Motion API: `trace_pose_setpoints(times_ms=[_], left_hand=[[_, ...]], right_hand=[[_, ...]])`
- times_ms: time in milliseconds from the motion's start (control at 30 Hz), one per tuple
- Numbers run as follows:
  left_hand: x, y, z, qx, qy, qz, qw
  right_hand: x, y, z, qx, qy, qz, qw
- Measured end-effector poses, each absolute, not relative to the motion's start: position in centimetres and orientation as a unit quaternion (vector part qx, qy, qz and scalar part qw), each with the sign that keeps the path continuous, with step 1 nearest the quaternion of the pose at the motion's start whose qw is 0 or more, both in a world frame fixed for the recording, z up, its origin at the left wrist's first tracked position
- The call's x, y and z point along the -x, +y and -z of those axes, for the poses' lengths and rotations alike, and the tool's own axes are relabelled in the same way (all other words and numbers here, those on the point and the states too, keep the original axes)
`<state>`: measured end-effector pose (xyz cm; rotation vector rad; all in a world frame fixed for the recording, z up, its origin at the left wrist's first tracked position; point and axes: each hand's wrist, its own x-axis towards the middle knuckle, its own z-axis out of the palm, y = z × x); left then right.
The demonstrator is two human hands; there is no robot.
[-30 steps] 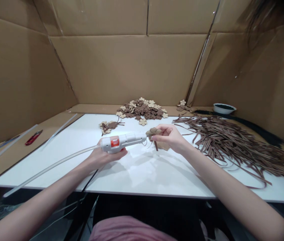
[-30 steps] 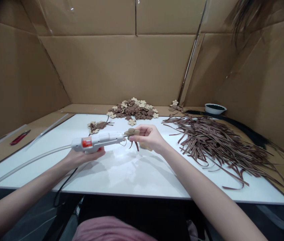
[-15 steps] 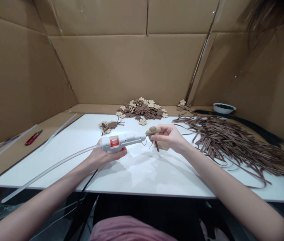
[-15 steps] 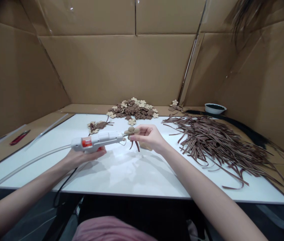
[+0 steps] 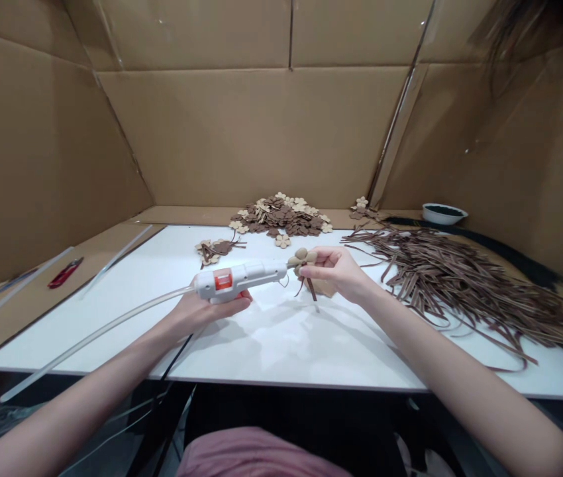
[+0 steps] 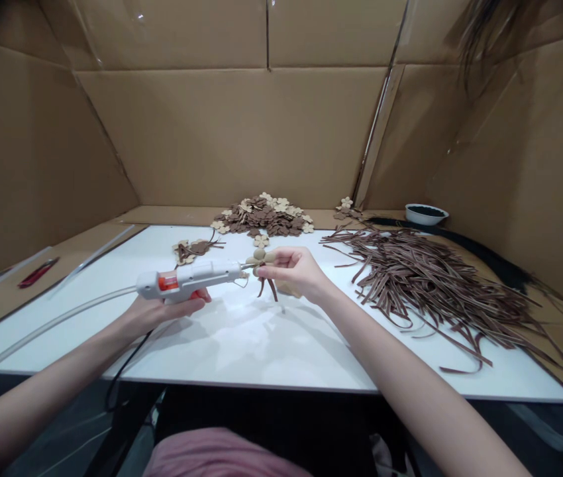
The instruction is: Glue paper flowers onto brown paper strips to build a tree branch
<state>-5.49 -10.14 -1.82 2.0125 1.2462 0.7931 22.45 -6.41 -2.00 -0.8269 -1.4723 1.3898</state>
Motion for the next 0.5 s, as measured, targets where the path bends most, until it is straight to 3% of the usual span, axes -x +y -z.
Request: trace_pose_setpoints(times_ms=[500], left_hand=[[5.22, -10.31, 1.67, -0.747, 0.486, -0.310, 0.332]], right_hand=[[-22.42, -6.53, 1.84, 0.355, -0.607, -0.560, 0.439]])
